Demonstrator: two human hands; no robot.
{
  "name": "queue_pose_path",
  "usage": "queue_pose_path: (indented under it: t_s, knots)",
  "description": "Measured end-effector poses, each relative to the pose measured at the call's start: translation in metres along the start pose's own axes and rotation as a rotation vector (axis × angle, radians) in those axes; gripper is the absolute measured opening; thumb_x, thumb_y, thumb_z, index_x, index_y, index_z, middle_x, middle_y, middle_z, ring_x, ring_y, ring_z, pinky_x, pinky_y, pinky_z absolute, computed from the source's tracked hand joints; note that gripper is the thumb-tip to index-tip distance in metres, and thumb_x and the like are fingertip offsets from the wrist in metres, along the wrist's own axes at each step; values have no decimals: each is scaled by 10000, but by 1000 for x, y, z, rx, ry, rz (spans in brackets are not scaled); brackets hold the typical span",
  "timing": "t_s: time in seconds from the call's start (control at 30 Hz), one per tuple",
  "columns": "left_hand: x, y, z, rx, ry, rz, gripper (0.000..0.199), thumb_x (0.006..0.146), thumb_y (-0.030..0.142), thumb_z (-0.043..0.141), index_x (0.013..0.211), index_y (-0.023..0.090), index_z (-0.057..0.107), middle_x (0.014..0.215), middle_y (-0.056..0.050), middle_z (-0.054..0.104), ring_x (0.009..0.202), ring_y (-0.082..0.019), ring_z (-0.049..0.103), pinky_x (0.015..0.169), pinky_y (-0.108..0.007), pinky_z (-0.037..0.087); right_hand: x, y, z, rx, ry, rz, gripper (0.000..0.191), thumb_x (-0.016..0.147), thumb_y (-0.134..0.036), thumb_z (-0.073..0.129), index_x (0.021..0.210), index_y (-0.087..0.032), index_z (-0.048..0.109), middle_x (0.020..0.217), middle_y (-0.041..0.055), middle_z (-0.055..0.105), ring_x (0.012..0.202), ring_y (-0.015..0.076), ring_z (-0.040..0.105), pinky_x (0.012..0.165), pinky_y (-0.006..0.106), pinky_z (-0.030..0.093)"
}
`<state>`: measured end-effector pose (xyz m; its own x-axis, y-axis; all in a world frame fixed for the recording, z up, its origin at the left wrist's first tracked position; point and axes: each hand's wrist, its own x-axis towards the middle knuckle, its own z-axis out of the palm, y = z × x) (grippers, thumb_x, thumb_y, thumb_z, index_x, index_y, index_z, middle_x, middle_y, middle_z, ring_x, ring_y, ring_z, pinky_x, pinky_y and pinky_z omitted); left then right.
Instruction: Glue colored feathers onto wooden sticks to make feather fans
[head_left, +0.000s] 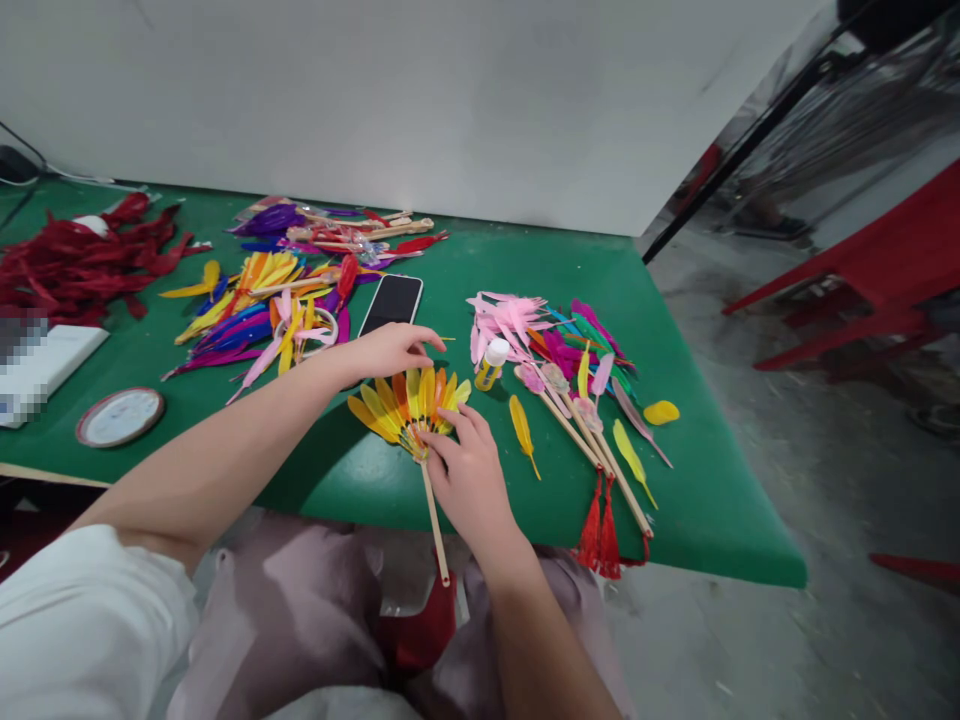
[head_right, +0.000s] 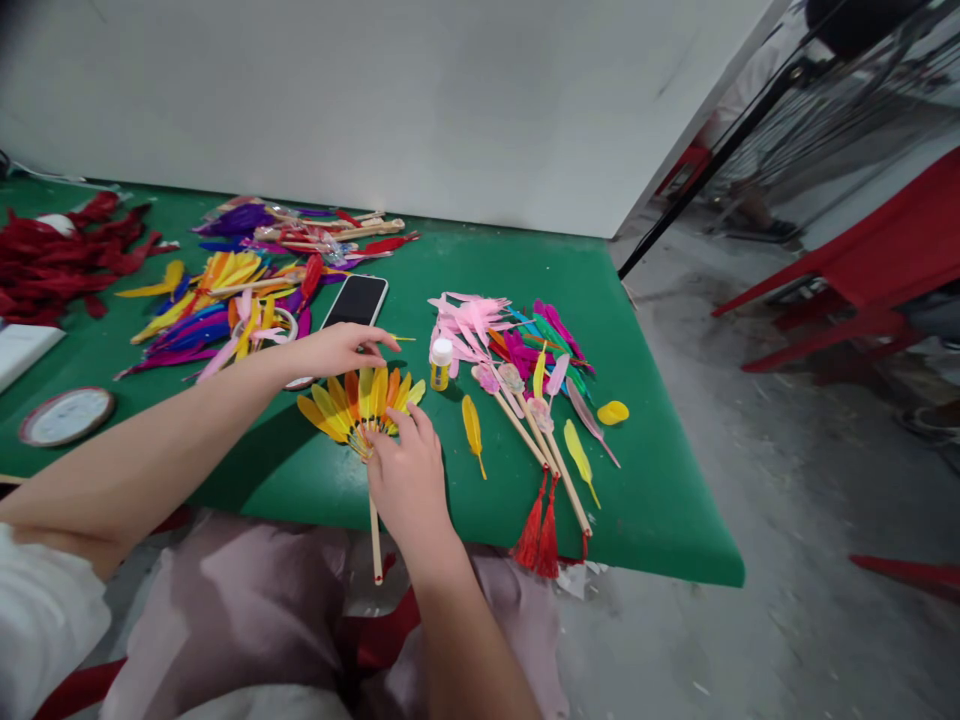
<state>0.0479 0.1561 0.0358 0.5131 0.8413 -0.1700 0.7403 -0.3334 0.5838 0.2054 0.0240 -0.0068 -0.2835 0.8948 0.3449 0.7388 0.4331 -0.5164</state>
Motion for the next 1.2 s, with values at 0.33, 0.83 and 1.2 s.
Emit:
queue_pose_path:
  t_s: [0.33,0.83,1.2]
  knots:
    - [-4,-5,-5,63,-64,-42,382,721,316,536,1086,203,548,835,-19,637,726,-139,578,640,-214,409,0,-1,-1,-2,-4,-5,277,776,-127,452,930,-194,672,1082,96,570,1114,268,390,881,444,422]
    - [-19,-12,-55,-200,-20,-26,403,698,367,568,1080,238,556,802,-6,621,749,-129,567,676,-235,422,0,1,1,45,56,-3,278,781,-120,454,919,-222,674,1034,81,587,1092,246,413,880,427,434]
    - [20,-28,-57,-99,505,-130,312,681,321,583,949,165,618,754,-23,601,702,-130,532,702,-261,416,6,8,-5,194,176,5,246,769,-110,464,864,-207,668,963,78,609,1029,212,474,890,402,431]
